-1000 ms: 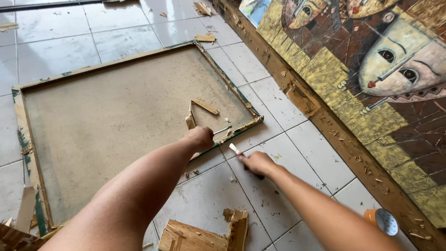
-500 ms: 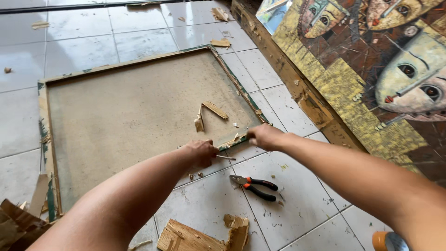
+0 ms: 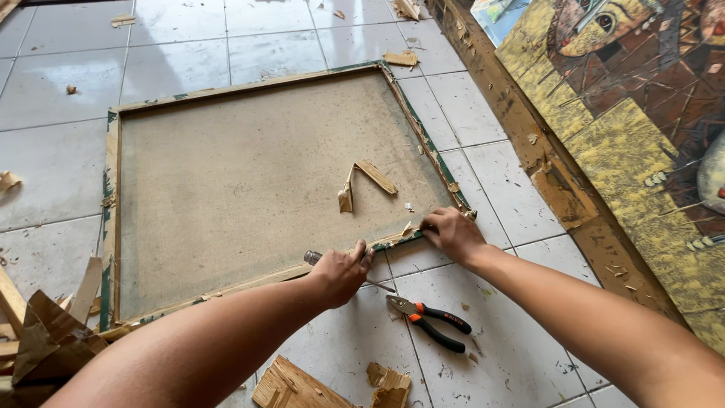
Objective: The person uses a screwdriver and pliers to remove staples and peel away the backing material from the edge of a wooden picture frame. The person works along the frame's perimeter, removing staples and pulling off the fabric and cardboard backing.
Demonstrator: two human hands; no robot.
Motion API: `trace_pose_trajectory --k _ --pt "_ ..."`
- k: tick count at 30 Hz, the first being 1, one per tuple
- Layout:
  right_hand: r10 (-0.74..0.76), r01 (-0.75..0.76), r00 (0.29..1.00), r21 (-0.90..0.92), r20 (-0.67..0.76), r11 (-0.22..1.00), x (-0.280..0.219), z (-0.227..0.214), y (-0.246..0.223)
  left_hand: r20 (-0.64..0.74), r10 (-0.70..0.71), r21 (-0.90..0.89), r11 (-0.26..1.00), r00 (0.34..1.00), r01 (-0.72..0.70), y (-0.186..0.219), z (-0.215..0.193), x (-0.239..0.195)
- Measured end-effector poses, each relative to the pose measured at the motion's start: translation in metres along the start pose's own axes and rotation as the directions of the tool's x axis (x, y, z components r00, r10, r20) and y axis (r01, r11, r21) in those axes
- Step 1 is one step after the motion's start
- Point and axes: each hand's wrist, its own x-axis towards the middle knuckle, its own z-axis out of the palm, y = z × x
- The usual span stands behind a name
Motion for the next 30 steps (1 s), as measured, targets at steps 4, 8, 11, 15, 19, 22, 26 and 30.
trace_pose_trajectory --k 4,8,11,15,19,22,26,30 --pt "0.017 -0.026 0.994 0.084 0.107 0.996 0.002 -0.027 -0.023 -0.132 0.01 0.034 0.999 0.991 -0.006 0.001 0.012 -0.01" --pt "-0.022 0.011 0.995 0.106 0.099 0.994 0.018 -0.003 0.0 -0.242 0.07 0.043 0.997 0.968 -0.061 -0.009 0.015 0.0" --pt "-0.051 0.037 0.989 0.098 0.142 0.994 0.023 0.008 0.006 -0.183 0.097 0.064 0.994 0.978 -0.087 -0.009 -0.014 -0.007" --pt "-0.193 0.15 0.953 0.188 0.235 0.971 0.024 -0.007 0.008 -0.052 0.075 0.097 0.993 0.996 -0.069 -0.007 -0.016 0.006" --pt "-0.237 0.144 0.912 0.279 0.336 0.949 0.025 -0.042 -0.001 0.003 0.058 0.112 0.992 0.998 -0.058 -0.012 -0.021 0.004" --pt "-0.172 0.094 0.933 0.248 0.315 0.964 0.014 -0.053 -0.017 0.033 0.059 0.134 0.989 0.998 -0.063 -0.012 -0.022 0.01" --pt "-0.032 -0.012 0.975 0.195 0.219 0.981 0.01 -0.032 -0.032 0.059 0.058 0.097 0.993 0.997 -0.064 -0.008 -0.019 0.017" --pt "-0.001 -0.034 0.983 0.187 0.184 0.982 0.035 0.021 -0.005 0.086 0.056 0.111 0.992 0.995 -0.065 -0.006 -0.01 0.028"
